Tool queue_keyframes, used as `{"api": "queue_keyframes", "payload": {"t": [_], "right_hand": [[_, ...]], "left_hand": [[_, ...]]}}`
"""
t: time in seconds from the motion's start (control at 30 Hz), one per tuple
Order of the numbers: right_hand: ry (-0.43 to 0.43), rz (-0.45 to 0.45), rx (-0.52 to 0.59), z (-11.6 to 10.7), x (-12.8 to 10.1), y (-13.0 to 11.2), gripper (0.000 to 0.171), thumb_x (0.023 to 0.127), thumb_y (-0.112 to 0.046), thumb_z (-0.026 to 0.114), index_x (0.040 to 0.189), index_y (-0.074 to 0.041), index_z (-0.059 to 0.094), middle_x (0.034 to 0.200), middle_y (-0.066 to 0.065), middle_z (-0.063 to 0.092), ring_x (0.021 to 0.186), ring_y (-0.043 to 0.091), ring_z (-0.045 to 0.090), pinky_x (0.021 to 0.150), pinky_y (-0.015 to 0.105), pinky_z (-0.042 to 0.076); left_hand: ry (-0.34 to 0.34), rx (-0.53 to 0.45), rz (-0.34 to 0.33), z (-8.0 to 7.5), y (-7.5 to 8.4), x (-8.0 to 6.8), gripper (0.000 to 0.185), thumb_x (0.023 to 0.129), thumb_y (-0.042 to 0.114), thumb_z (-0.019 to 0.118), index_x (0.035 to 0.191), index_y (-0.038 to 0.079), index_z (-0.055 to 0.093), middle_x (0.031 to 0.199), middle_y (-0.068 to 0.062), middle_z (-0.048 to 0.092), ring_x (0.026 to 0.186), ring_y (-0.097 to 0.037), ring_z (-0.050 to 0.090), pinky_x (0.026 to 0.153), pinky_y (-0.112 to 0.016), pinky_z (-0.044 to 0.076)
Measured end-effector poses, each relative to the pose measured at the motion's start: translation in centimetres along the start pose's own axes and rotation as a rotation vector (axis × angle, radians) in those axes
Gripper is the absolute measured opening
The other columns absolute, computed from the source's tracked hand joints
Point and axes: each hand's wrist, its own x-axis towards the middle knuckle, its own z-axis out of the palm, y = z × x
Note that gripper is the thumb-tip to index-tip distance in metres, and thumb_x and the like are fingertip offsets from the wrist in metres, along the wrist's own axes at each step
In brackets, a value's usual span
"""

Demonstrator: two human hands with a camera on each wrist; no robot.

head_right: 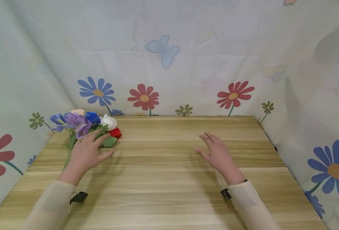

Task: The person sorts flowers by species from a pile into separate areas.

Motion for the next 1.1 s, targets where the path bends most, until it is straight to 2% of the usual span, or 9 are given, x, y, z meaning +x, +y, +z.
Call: {"api": "queue_keyframes", "payload": {"t": [0.17,0.4,0.57,0.7,0.97,1.1], "right_hand": [[-0.007,-0.001,0.053,0.0,-0.6,-0.2,0.056,0.100,-0.032,0.066,0.145,0.000,0.053,0.150,0.028,0.051,0.138,0.050,0.048,0.113,0.066,0.041],[-0.032,0.003,0.123,0.0,-1.4,-0.8,0.045,0.102,-0.029,0.064,0.135,0.002,0.061,0.140,0.026,0.061,0.132,0.046,0.056,0.109,0.063,0.046],[-0.010,-0.022,0.142,0.2,-2.1,-1.0,0.038,0.101,-0.025,0.065,0.128,0.002,0.066,0.129,0.022,0.068,0.119,0.041,0.064,0.100,0.059,0.053],[0.013,-0.043,0.143,0.4,-2.6,-1.1,0.033,0.100,-0.022,0.066,0.124,0.001,0.068,0.123,0.020,0.071,0.113,0.038,0.067,0.095,0.058,0.055],[0.029,-0.035,0.164,0.5,-3.5,-1.3,0.027,0.100,-0.019,0.067,0.119,0.000,0.070,0.117,0.018,0.072,0.106,0.035,0.068,0.086,0.053,0.057],[0.018,-0.030,0.171,0.6,-3.9,-1.5,0.027,0.100,-0.020,0.066,0.118,0.000,0.070,0.116,0.017,0.073,0.104,0.032,0.069,0.081,0.047,0.058]], "left_hand": [[-0.044,-0.029,-0.026,-0.5,0.2,-0.7,0.062,0.090,0.046,0.071,0.138,0.009,0.062,0.146,-0.025,0.056,0.133,-0.047,0.053,0.103,-0.066,0.048],[-0.055,-0.068,-0.047,-0.8,-0.1,-2.1,0.050,0.094,0.037,0.069,0.133,0.006,0.065,0.134,-0.024,0.065,0.120,-0.046,0.063,0.094,-0.063,0.054],[-0.062,-0.138,-0.072,-1.3,-0.4,-3.5,0.043,0.097,0.030,0.067,0.132,0.004,0.066,0.131,-0.024,0.067,0.118,-0.047,0.064,0.097,-0.063,0.053],[-0.063,-0.173,-0.109,-1.7,-1.0,-4.4,0.039,0.097,0.025,0.068,0.129,0.003,0.067,0.131,-0.026,0.067,0.118,-0.048,0.064,0.098,-0.063,0.053],[-0.078,-0.169,-0.161,-2.0,-2.4,-5.7,0.039,0.097,0.025,0.068,0.130,0.004,0.066,0.127,-0.028,0.067,0.108,-0.049,0.067,0.085,-0.062,0.057],[-0.117,-0.160,-0.196,-2.0,-3.3,-6.1,0.040,0.096,0.021,0.068,0.131,0.002,0.065,0.129,-0.031,0.065,0.109,-0.053,0.065,0.084,-0.063,0.056]]}}
